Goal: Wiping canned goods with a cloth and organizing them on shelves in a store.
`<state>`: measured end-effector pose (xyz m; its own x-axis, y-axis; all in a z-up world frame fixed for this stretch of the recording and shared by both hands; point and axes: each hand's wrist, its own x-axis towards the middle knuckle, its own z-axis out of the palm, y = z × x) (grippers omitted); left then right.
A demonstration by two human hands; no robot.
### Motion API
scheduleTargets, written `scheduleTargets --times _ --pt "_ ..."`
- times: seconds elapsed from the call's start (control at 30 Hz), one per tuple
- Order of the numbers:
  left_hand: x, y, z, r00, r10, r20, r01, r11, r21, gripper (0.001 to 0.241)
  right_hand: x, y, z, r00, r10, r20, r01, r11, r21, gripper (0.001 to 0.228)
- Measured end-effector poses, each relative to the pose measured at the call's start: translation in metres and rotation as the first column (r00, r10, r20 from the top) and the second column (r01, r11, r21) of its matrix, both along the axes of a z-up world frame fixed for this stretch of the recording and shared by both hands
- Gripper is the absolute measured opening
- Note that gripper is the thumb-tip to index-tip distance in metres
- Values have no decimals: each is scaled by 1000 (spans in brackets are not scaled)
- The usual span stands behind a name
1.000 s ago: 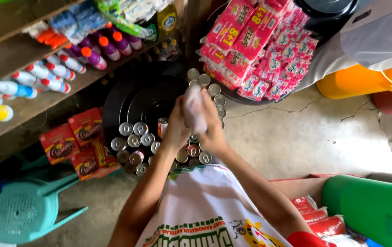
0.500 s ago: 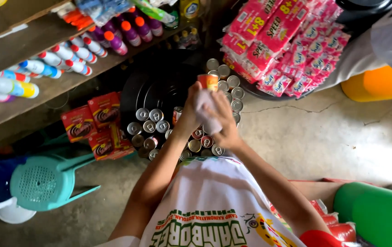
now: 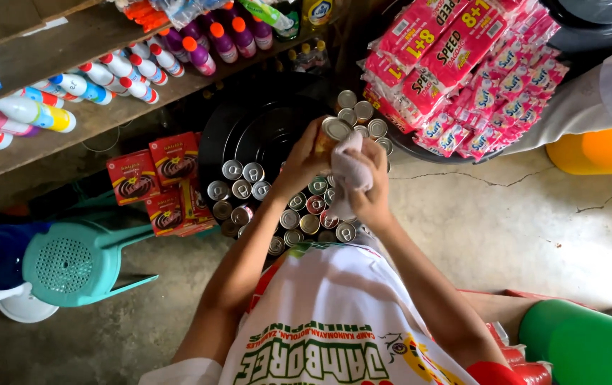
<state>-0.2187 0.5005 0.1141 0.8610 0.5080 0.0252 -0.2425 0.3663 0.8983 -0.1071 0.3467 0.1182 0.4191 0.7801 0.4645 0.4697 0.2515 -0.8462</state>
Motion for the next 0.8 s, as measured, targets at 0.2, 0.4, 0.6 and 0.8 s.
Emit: scheduleTargets --times 0.2,0.4,0.6,0.8 --pt "-7 24 5 946 306 -106 -41 438 898 73 19 7 48 990 -85 109 111 961 -255 41" --pt "-13 19 9 945 268 -186 94 324 942 70 31 12 75 972 142 186 -90 961 -263 52" --pt "-12 14 23 970 225 -93 -2 391 920 75 55 7 61 961 -22 276 131 915 -382 52" --pt "-3 1 28 930 246 -274 197 295 935 74 37 18 59 926 -36 375 114 976 -188 61"
